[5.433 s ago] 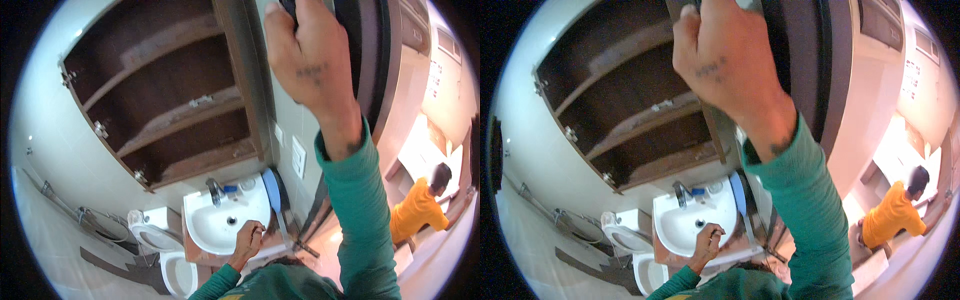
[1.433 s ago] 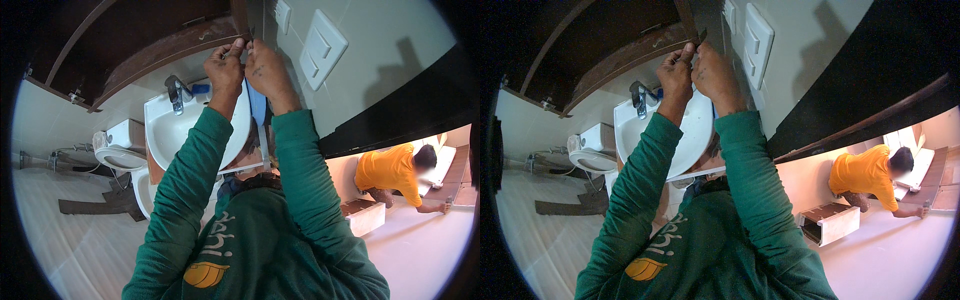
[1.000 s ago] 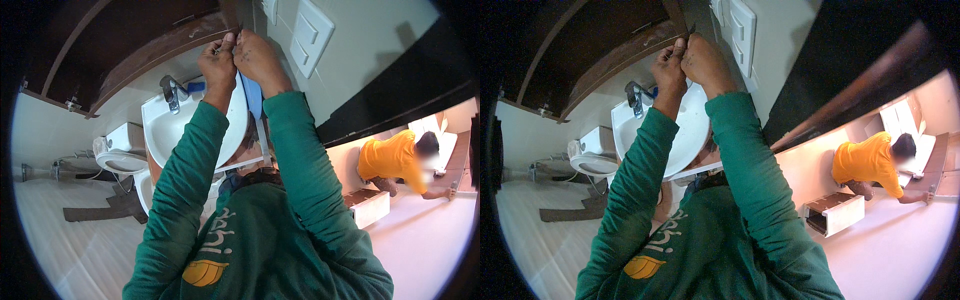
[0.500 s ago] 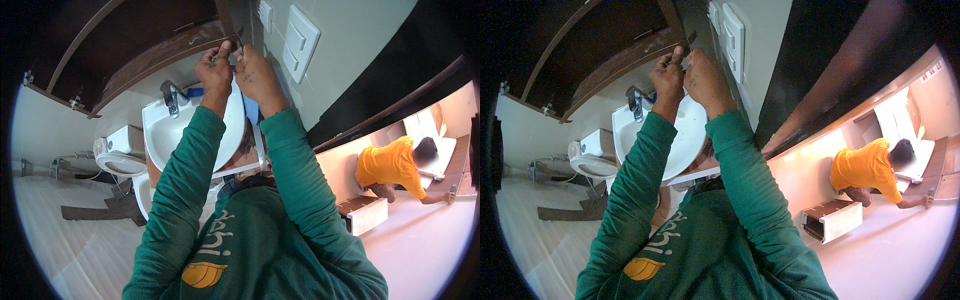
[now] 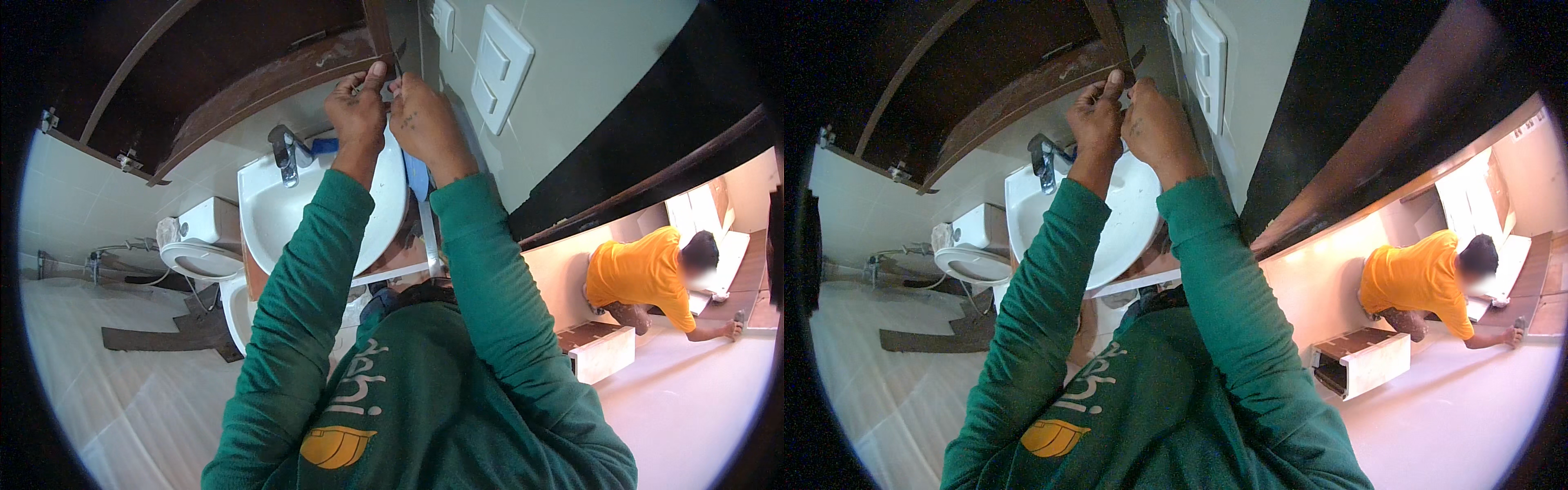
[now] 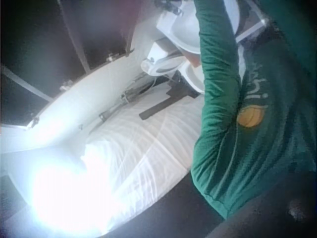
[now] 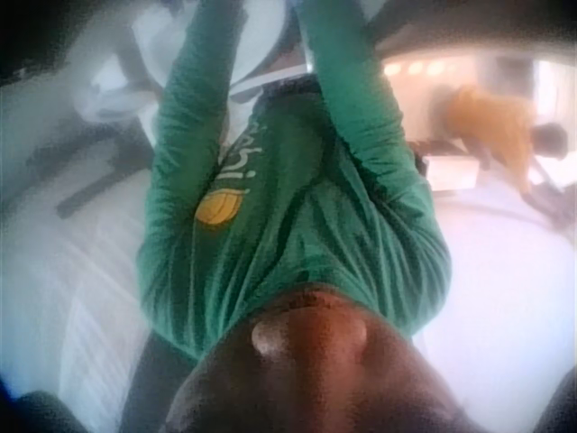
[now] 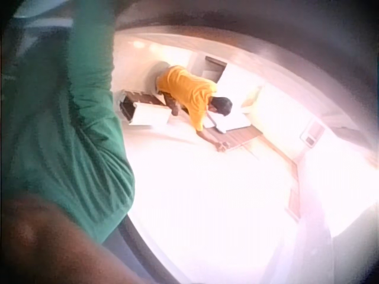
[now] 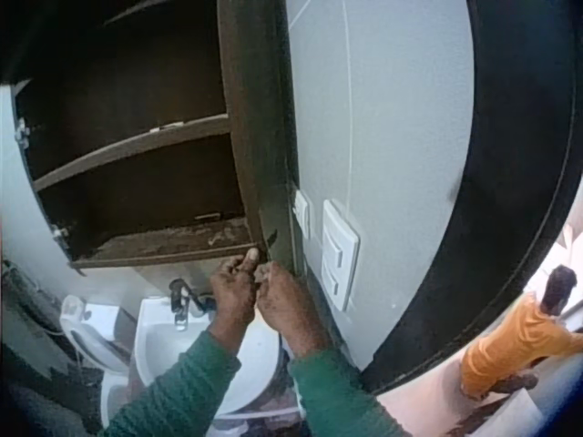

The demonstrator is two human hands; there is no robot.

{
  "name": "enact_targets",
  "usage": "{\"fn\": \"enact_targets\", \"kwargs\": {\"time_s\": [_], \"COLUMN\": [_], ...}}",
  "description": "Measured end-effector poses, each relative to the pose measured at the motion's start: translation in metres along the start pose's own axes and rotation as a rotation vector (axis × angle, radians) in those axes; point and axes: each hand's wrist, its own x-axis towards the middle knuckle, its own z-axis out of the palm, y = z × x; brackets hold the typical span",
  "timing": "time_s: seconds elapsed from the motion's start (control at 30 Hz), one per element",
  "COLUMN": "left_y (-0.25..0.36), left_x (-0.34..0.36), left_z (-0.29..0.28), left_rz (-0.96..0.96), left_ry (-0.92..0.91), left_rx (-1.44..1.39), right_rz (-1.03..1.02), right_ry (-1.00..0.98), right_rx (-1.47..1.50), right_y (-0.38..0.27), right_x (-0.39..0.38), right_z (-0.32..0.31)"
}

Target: The person installs a wooden wall cabinet above a bathroom sink. They use a utility knife to pry and adjust the cabinet's position, then use a hammer to drive nails into the wall to secure it. The person repeatedly checks the alignment and tightens the fit throughout the process.

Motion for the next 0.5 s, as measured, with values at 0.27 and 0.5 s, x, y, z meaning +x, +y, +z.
{"fn": "enact_targets", "kwargs": {"time_s": [0.27, 0.5], "left_y": [-0.003, -0.016], "left_x": [-0.001, 0.006], "left_z": [0.002, 0.000], "left_rz": [0.024, 0.090], "left_ry": [-0.014, -0.023], "left_rx": [-0.008, 0.083], "right_rz": [-0.020, -0.011], "right_ry": [-0.017, 0.001], "right_rx": [0.029, 0.011], "right_y": [0.000, 0.004], "right_x": [0.007, 0.013], "right_z": [-0.005, -0.001]}}
